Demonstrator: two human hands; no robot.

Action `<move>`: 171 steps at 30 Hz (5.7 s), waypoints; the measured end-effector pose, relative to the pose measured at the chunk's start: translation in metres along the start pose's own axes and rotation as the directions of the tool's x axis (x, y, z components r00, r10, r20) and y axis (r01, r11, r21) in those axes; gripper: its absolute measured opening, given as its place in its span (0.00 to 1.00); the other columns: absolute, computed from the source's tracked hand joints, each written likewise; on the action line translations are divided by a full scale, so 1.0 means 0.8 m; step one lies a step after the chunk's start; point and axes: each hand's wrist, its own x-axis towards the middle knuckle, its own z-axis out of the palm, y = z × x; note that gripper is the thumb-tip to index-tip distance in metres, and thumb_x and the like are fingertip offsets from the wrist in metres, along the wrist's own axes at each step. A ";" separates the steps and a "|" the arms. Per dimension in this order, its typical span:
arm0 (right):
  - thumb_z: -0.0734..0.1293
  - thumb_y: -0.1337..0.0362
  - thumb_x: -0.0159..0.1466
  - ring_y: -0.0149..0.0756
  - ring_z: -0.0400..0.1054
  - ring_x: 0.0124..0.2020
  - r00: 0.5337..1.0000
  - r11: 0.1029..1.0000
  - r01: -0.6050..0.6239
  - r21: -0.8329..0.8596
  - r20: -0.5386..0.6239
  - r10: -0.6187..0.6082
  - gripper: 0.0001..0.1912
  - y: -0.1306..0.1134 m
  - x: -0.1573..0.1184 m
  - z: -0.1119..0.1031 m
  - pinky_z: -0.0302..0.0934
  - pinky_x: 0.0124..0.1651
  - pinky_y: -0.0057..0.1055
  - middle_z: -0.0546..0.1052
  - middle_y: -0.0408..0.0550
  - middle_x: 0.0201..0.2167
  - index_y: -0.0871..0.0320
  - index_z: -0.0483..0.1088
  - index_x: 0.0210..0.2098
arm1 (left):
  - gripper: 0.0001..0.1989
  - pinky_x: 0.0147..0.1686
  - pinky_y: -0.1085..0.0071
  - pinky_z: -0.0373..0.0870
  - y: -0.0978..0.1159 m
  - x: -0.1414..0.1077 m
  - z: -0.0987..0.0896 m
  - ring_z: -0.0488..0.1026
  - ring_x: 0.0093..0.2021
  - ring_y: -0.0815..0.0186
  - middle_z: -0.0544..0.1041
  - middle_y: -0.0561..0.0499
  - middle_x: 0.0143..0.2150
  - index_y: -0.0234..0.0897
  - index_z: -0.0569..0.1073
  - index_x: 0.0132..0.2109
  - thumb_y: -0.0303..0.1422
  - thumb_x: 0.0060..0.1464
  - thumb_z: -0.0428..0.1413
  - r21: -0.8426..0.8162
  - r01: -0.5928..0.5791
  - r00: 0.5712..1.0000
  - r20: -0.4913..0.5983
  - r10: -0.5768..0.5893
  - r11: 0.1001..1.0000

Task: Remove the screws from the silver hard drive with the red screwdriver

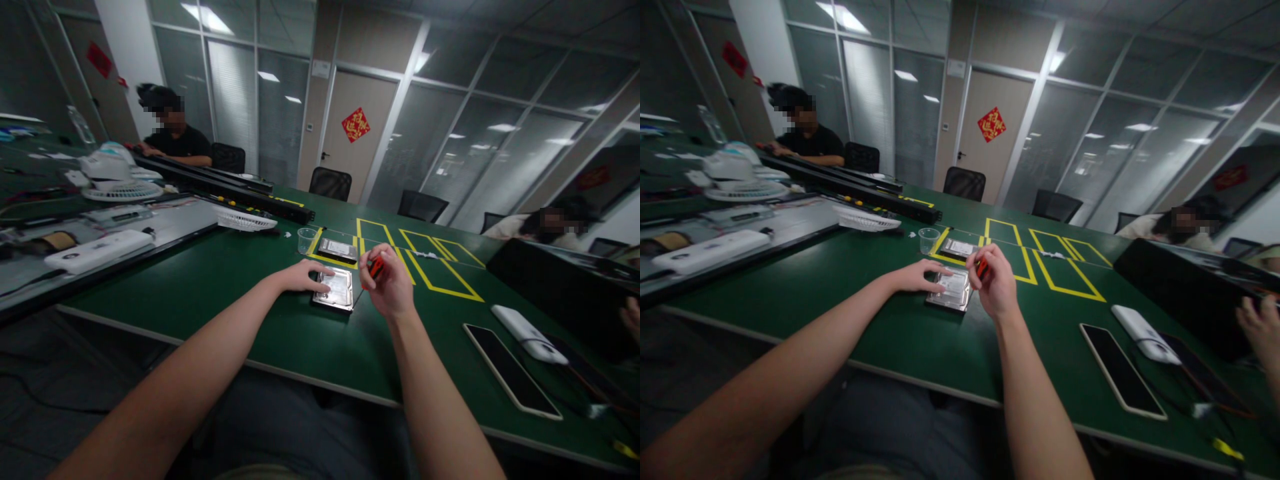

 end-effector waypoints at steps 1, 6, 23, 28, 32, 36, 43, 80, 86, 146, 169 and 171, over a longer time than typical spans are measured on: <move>0.61 0.57 0.67 0.24 0.54 0.14 1.000 1.000 0.000 0.003 0.000 0.000 0.10 0.000 0.001 -0.001 0.48 0.19 0.26 0.75 0.44 0.28 0.55 0.66 0.32 | 0.35 0.67 0.54 0.53 0.000 0.000 0.000 0.58 0.69 0.47 0.65 0.47 0.68 0.53 0.72 0.64 0.56 0.51 0.63 0.002 0.002 1.000 0.001 -0.002 1.000; 0.60 0.58 0.66 0.26 0.59 0.16 1.000 1.000 0.020 -0.016 -0.001 -0.020 0.15 0.005 0.003 -0.006 0.50 0.20 0.27 0.74 0.46 0.28 0.58 0.71 0.28 | 0.34 0.67 0.56 0.53 -0.003 0.001 0.001 0.60 0.68 0.48 0.66 0.47 0.68 0.51 0.72 0.63 0.55 0.52 0.63 0.011 -0.027 1.000 -0.010 0.027 1.000; 0.60 0.58 0.68 0.26 0.59 0.16 0.999 1.000 0.026 0.002 -0.026 -0.026 0.15 0.006 0.004 -0.006 0.50 0.20 0.27 0.75 0.47 0.28 0.59 0.72 0.30 | 0.35 0.67 0.55 0.53 0.002 -0.001 0.000 0.58 0.69 0.48 0.65 0.48 0.68 0.53 0.71 0.64 0.56 0.52 0.63 0.006 0.016 1.000 0.004 -0.016 1.000; 0.66 0.64 0.64 0.27 0.64 0.19 0.996 0.997 0.069 -0.039 -0.051 -0.070 0.09 0.007 0.001 -0.003 0.53 0.20 0.26 0.76 0.44 0.30 0.56 0.63 0.28 | 0.34 0.67 0.56 0.53 0.002 -0.001 -0.001 0.59 0.69 0.48 0.65 0.48 0.69 0.53 0.71 0.64 0.55 0.52 0.63 0.009 -0.001 1.000 0.000 0.001 1.000; 0.67 0.64 0.63 0.24 0.57 0.15 0.999 0.999 0.029 -0.017 -0.035 -0.030 0.07 0.006 0.001 -0.004 0.48 0.18 0.24 0.76 0.40 0.29 0.54 0.63 0.32 | 0.34 0.67 0.56 0.53 0.003 -0.001 -0.002 0.59 0.69 0.48 0.65 0.48 0.69 0.52 0.71 0.64 0.55 0.53 0.62 0.021 -0.008 1.000 0.010 0.008 1.000; 0.61 0.58 0.67 0.25 0.56 0.15 0.999 0.999 0.038 -0.023 -0.013 -0.039 0.11 0.005 0.004 -0.007 0.49 0.19 0.26 0.75 0.44 0.27 0.56 0.68 0.33 | 0.34 0.67 0.56 0.53 0.002 0.000 -0.001 0.59 0.68 0.48 0.65 0.48 0.68 0.52 0.72 0.64 0.55 0.53 0.62 0.023 -0.007 1.000 0.003 0.007 1.000; 0.66 0.64 0.65 0.27 0.63 0.19 0.997 0.996 0.059 -0.061 -0.039 -0.061 0.10 0.006 0.001 -0.003 0.53 0.22 0.26 0.75 0.44 0.28 0.57 0.65 0.27 | 0.34 0.67 0.56 0.53 0.000 0.001 0.002 0.60 0.68 0.49 0.66 0.47 0.68 0.52 0.72 0.64 0.55 0.52 0.62 0.024 -0.014 1.000 -0.005 0.014 1.000; 0.64 0.60 0.64 0.29 0.64 0.20 0.998 0.997 0.057 -0.058 -0.028 -0.058 0.09 0.006 0.001 -0.005 0.54 0.22 0.27 0.76 0.47 0.30 0.58 0.69 0.30 | 0.34 0.67 0.57 0.52 0.006 -0.003 -0.002 0.59 0.68 0.49 0.67 0.48 0.67 0.52 0.72 0.64 0.54 0.52 0.63 0.015 -0.003 1.000 0.006 0.003 1.000; 0.67 0.62 0.63 0.27 0.60 0.16 0.999 0.998 0.026 -0.059 -0.035 -0.028 0.07 0.005 -0.001 -0.001 0.49 0.19 0.25 0.77 0.43 0.30 0.54 0.63 0.32 | 0.34 0.67 0.57 0.53 0.005 -0.002 -0.001 0.59 0.68 0.48 0.66 0.48 0.68 0.52 0.72 0.64 0.55 0.53 0.62 0.025 -0.006 1.000 0.004 0.006 1.000; 0.65 0.63 0.65 0.26 0.56 0.14 1.000 1.000 0.010 -0.015 -0.020 -0.010 0.05 0.004 0.000 -0.002 0.45 0.18 0.24 0.76 0.42 0.26 0.54 0.64 0.33 | 0.34 0.67 0.56 0.52 0.005 -0.002 -0.002 0.59 0.68 0.49 0.66 0.47 0.68 0.51 0.72 0.64 0.54 0.53 0.63 0.021 -0.005 1.000 0.001 0.005 1.000; 0.59 0.57 0.66 0.27 0.54 0.15 1.000 1.000 -0.020 0.006 0.001 0.020 0.14 0.000 0.002 -0.002 0.49 0.19 0.26 0.74 0.46 0.24 0.57 0.68 0.30 | 0.34 0.67 0.55 0.54 -0.005 0.003 0.002 0.60 0.68 0.48 0.66 0.46 0.68 0.52 0.72 0.64 0.55 0.52 0.63 0.007 -0.030 0.999 -0.016 0.030 1.000; 0.59 0.58 0.65 0.27 0.56 0.16 1.000 1.000 -0.014 0.003 -0.006 0.014 0.14 0.001 0.002 -0.003 0.50 0.20 0.27 0.74 0.47 0.25 0.57 0.68 0.28 | 0.35 0.67 0.55 0.54 -0.005 0.002 0.002 0.60 0.68 0.48 0.65 0.46 0.68 0.51 0.72 0.64 0.56 0.52 0.63 0.007 -0.026 1.000 -0.013 0.026 1.000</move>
